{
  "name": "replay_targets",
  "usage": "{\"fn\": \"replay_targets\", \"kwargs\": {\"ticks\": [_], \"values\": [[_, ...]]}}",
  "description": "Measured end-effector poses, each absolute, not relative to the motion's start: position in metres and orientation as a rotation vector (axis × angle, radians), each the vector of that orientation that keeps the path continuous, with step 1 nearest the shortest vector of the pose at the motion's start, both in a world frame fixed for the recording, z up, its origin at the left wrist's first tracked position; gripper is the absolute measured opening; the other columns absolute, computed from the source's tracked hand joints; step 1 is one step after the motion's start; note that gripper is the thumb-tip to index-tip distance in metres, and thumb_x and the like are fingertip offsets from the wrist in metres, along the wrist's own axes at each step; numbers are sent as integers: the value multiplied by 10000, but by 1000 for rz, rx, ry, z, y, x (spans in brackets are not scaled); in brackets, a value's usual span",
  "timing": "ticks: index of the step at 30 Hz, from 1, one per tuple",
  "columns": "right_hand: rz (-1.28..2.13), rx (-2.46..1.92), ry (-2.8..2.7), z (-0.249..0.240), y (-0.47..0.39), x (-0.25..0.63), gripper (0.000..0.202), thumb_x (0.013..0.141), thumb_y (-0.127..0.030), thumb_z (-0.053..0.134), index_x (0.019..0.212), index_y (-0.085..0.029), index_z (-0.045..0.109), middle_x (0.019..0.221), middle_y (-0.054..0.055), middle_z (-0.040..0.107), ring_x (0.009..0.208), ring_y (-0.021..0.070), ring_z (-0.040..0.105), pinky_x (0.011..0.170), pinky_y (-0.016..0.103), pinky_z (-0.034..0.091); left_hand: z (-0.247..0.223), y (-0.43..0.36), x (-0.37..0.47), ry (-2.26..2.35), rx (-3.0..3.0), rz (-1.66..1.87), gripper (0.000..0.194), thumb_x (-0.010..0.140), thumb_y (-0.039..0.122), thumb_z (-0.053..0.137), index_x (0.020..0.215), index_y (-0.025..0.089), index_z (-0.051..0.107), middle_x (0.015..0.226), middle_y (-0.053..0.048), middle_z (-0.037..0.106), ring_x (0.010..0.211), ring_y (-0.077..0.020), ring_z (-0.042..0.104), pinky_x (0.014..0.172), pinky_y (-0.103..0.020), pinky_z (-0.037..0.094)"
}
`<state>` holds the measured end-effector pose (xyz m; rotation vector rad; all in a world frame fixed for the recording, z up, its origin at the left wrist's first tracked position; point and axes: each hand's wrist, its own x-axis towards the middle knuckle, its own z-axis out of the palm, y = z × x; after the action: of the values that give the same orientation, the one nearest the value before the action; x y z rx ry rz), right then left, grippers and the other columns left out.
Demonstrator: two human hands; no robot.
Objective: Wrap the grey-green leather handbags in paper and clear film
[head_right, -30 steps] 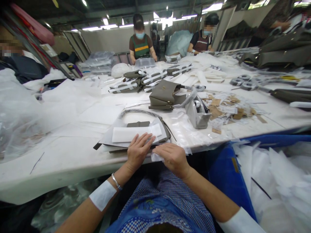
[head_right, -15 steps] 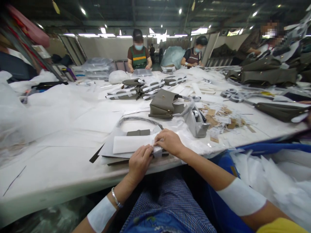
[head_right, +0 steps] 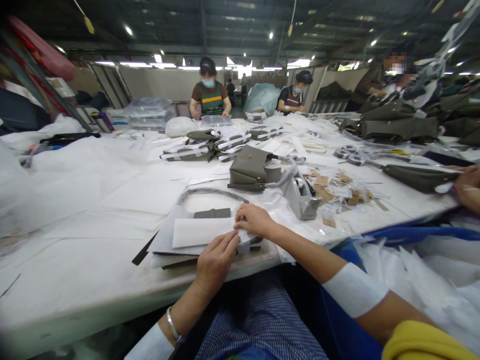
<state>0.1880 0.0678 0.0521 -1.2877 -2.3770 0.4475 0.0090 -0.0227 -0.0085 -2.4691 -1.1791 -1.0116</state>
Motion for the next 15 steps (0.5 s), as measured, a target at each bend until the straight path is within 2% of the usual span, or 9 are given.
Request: {"fn": "replay_targets", "kwargs": {"ticks": [4, 8, 12, 15], "values": [[356, -1288, -2290, 48, 62, 187, 42, 819, -192, 734, 802, -199, 697, 891, 15, 670, 846, 165, 615, 761, 269, 454, -8, -22, 9, -1175, -2432, -981, 363, 911, 82, 580, 1269, 134, 593, 1284, -63, 667, 1129, -221, 619, 990, -332, 519], [236, -1264, -2115, 62, 56, 232, 87, 906, -208, 630, 946, -213, 707, 1005, 29, 721, 960, 171, 649, 899, 284, 473, -9, -21, 8, -1161, -2410, -979, 398, 899, 47, 563, 1289, 124, 583, 1262, -52, 682, 1109, -226, 634, 974, -336, 537], [168, -1701, -1644, 91, 62, 319, 197, 913, -288, 595, 1058, -217, 709, 1143, 66, 716, 1073, 227, 650, 987, 348, 470, -10, -21, 7, -1143, -2418, -970, 419, 899, 40, 546, 1305, 135, 577, 1288, -49, 669, 1132, -229, 629, 1000, -336, 524], [291, -1906, -1508, 104, 79, 368, 190, 900, -311, 602, 937, -176, 729, 987, 99, 754, 995, 265, 694, 927, 378, 526, -11, -22, 8, -1159, -2408, -966, 425, 895, 38, 540, 1306, 139, 576, 1288, -52, 669, 1140, -232, 629, 1000, -334, 523]]}}
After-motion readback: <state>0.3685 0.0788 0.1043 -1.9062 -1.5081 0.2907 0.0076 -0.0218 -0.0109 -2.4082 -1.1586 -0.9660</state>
